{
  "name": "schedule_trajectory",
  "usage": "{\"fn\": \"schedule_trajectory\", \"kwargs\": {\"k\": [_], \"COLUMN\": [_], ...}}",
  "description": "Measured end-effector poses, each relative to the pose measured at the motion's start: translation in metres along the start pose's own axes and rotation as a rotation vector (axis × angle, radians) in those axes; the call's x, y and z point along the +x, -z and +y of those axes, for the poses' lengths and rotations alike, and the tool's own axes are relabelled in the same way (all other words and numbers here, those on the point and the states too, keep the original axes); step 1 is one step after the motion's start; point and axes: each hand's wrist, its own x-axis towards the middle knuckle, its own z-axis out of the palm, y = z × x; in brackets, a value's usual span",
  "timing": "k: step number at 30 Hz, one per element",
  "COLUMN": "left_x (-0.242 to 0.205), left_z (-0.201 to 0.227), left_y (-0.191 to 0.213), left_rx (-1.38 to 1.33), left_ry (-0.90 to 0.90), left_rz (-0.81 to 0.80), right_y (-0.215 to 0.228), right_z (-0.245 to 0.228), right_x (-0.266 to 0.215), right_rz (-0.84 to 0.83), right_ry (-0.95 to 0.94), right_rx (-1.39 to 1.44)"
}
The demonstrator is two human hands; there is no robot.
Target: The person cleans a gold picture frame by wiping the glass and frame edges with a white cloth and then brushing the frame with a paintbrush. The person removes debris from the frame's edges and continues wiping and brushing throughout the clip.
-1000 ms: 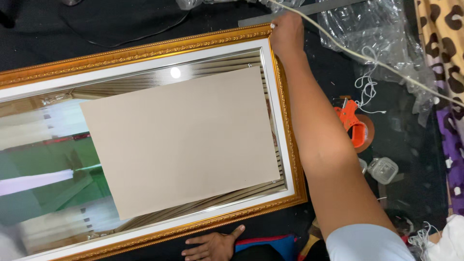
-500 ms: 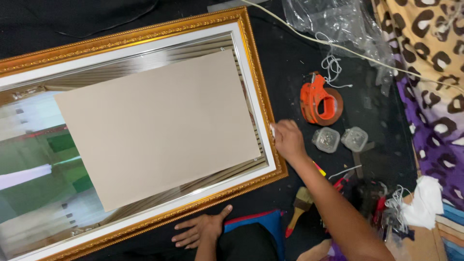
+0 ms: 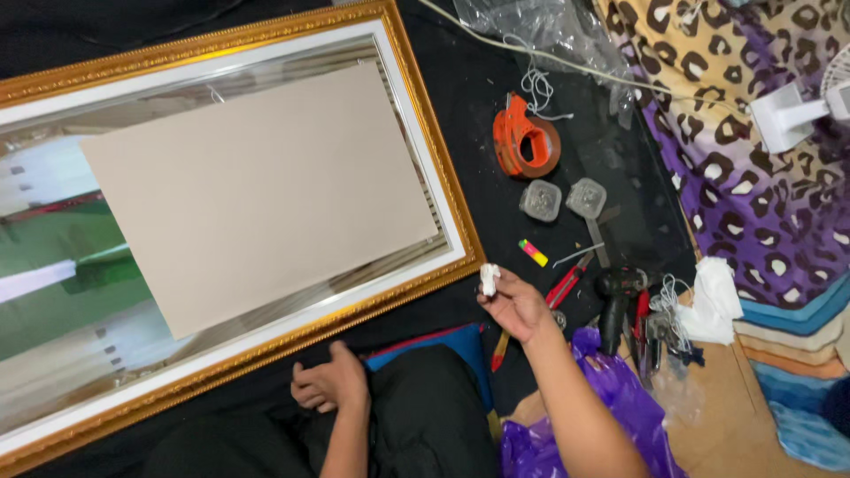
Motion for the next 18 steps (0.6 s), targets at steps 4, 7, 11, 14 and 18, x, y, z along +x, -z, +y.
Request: {"fn": "schedule_trajectory", "kwargs": {"k": [4, 7, 11, 14, 18], "left_x": [0.068, 0.106, 0.12, 0.116, 0.119], "left_z": [-0.024, -0.015, -0.006, -0.019, -0.021], "left_y": [0.018, 0.015, 0.0, -0.004, -0.01], "left_rx": [-0.015, 0.006, 0.081, 0.155, 0.211], "left_ry": [-0.041, 0.27, 0.315, 0.294, 0.333], "left_rz": [0.563, 0.729, 0.968, 1.031, 0.994], "right_y": [-0.008, -0.019, -0.04, -0.047, -0.075], "right_z": [0.004, 0.0, -0.006, 0.002, 0.008], "right_x": [-0.001, 0.015, 0.056, 0.071, 0.117], "right_rz": [-0.044, 0.048, 0.459, 0.725, 0.755], "right_ry": [-0.002, 0.056, 0.522, 0.764, 0.802], "right_rx": [0.008, -0.09, -0.828, -1.268, -1.613]}}
